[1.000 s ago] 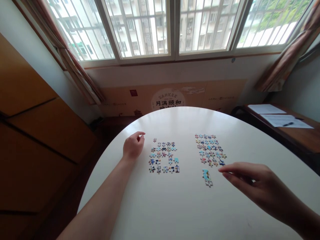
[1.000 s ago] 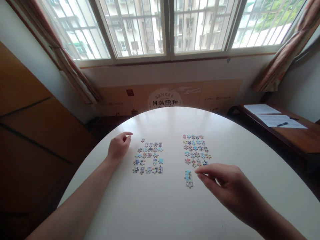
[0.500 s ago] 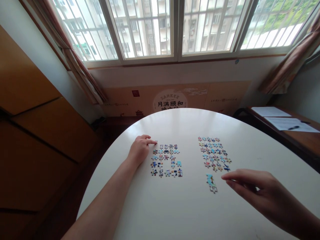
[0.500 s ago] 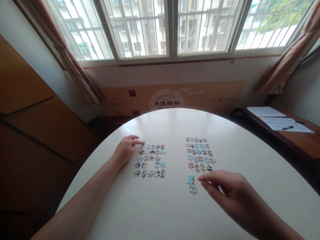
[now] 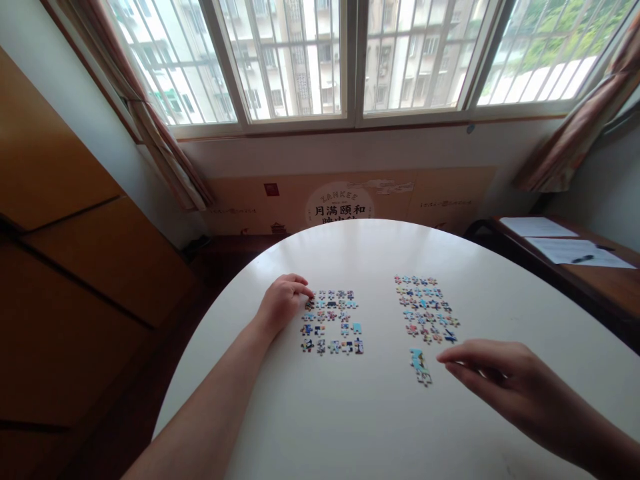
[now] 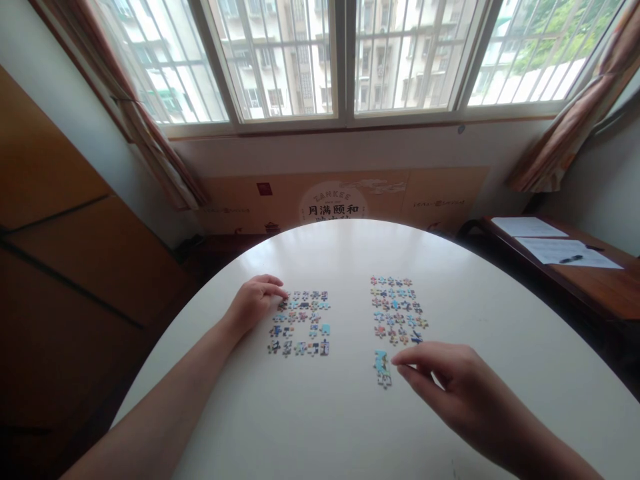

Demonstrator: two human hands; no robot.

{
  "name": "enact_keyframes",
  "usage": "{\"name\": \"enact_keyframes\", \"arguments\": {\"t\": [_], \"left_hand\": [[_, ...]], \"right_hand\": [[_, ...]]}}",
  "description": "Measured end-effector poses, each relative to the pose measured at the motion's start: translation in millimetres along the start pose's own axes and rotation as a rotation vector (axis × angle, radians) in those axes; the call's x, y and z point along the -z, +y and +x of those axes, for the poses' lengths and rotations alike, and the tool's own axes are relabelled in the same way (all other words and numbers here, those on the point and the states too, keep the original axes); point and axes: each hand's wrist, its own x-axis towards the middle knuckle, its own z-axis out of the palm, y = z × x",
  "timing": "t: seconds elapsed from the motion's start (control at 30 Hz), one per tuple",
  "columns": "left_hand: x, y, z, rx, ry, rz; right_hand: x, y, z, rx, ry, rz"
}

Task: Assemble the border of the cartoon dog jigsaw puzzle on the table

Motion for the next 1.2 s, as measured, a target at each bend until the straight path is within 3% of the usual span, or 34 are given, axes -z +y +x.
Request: {"name": "enact_keyframes", "arguments": {"t": [0.23, 0.67, 0.97, 1.2], "left_hand": [[3.2, 1.1, -0.1, 0.008, 0.059, -0.034], [-3.5, -6.8, 1.2, 0.014, -0.013, 0.012], [2.6, -3.0, 0.1, -0.047, 0.242, 0.031], [2.4, -4.9, 0.2, -0.047, 0.306, 0.091]], "right_hand": [[1.2, 0.2, -0.9, 0.009, -0.010, -0.006], [0.9, -1.2, -1.7, -0.003, -0.040, -0.003], [0.3, 1.1, -2.8, -0.017, -0.082, -0.002], [-0.4, 0.7, -2.2, -0.017, -0.089, -0.006]]}}
